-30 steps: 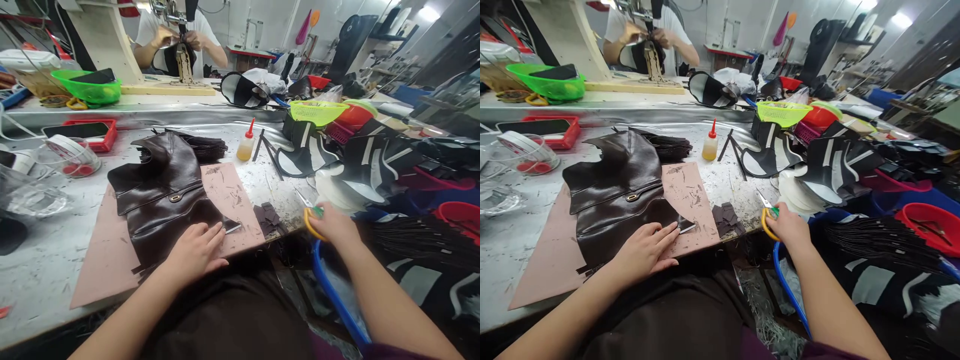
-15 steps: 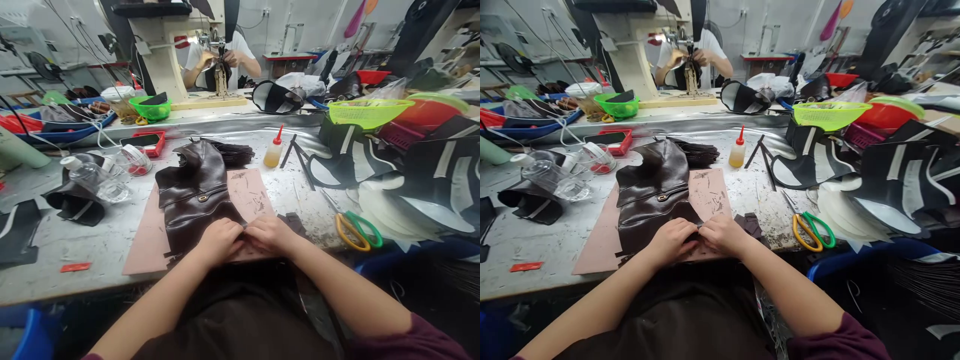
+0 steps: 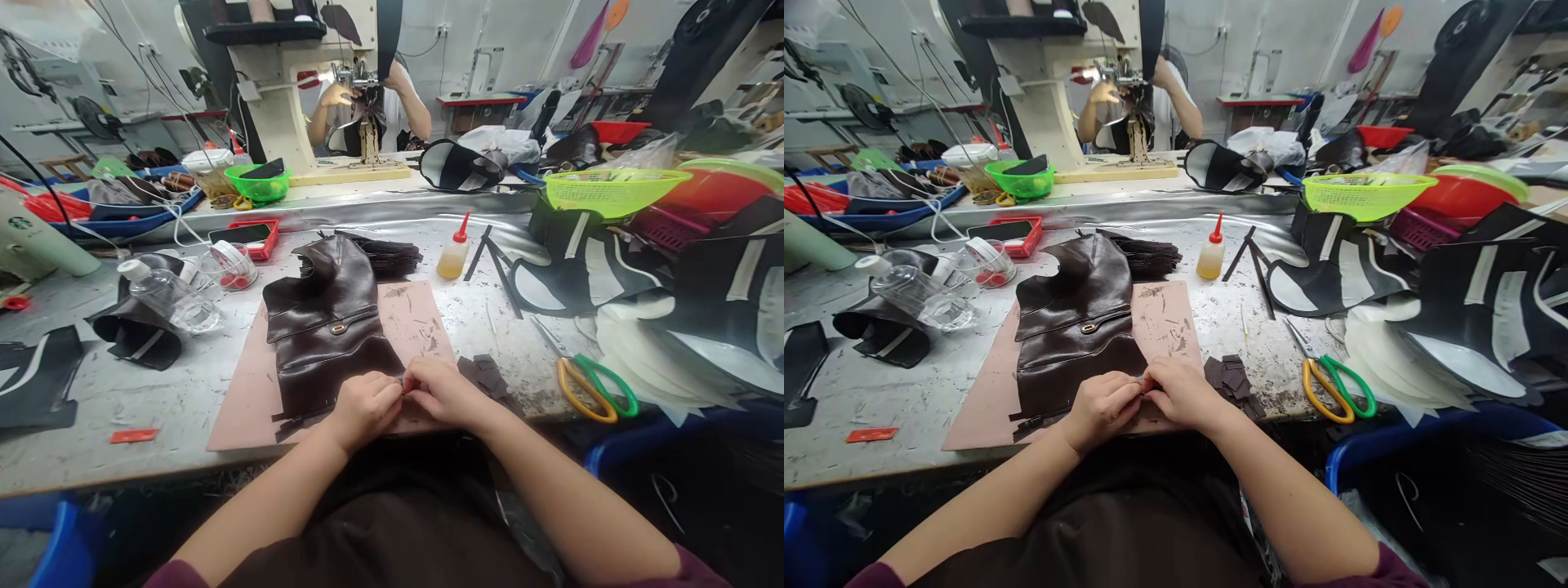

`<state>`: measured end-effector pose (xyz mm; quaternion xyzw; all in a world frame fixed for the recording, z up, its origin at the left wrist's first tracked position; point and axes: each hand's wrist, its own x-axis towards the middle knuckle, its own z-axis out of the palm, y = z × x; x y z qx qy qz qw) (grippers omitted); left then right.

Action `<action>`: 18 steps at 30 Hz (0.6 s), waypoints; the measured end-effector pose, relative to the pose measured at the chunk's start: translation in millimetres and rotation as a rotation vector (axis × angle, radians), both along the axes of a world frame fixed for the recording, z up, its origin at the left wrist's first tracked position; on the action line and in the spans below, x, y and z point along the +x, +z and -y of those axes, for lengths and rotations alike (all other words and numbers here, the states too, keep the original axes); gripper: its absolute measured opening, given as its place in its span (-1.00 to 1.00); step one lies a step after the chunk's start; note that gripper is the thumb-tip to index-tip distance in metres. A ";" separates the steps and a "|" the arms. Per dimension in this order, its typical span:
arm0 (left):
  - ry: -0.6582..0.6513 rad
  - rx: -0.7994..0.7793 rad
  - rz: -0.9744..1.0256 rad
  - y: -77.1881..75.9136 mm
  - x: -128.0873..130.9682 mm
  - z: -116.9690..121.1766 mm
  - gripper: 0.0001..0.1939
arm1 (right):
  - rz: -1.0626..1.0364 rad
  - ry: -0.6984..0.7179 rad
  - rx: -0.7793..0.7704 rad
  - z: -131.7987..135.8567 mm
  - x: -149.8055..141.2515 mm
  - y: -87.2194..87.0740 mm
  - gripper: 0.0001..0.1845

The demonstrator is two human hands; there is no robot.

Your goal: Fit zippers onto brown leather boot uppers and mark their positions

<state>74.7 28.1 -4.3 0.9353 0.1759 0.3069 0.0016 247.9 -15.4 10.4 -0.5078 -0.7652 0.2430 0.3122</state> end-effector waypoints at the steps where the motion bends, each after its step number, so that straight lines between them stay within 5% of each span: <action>1: -0.002 -0.001 0.002 0.5 -0.1 0.1 -0.81 | -0.007 0.006 0.001 0.1 0.2 0.4 -0.80; 11: 0.029 -0.029 -0.025 -2.4 1.4 -0.2 -0.78 | -0.196 -0.071 0.047 15.1 -2.5 -14.5 -0.87; 15: 0.055 -0.036 -0.053 5.8 -11.0 11.9 -0.85 | -0.488 -0.158 -0.258 42.9 18.1 3.1 -0.91; 18: 0.109 -0.016 0.005 17.7 -47.2 19.2 -0.77 | -0.399 -0.020 -0.493 64.8 41.4 24.2 -0.76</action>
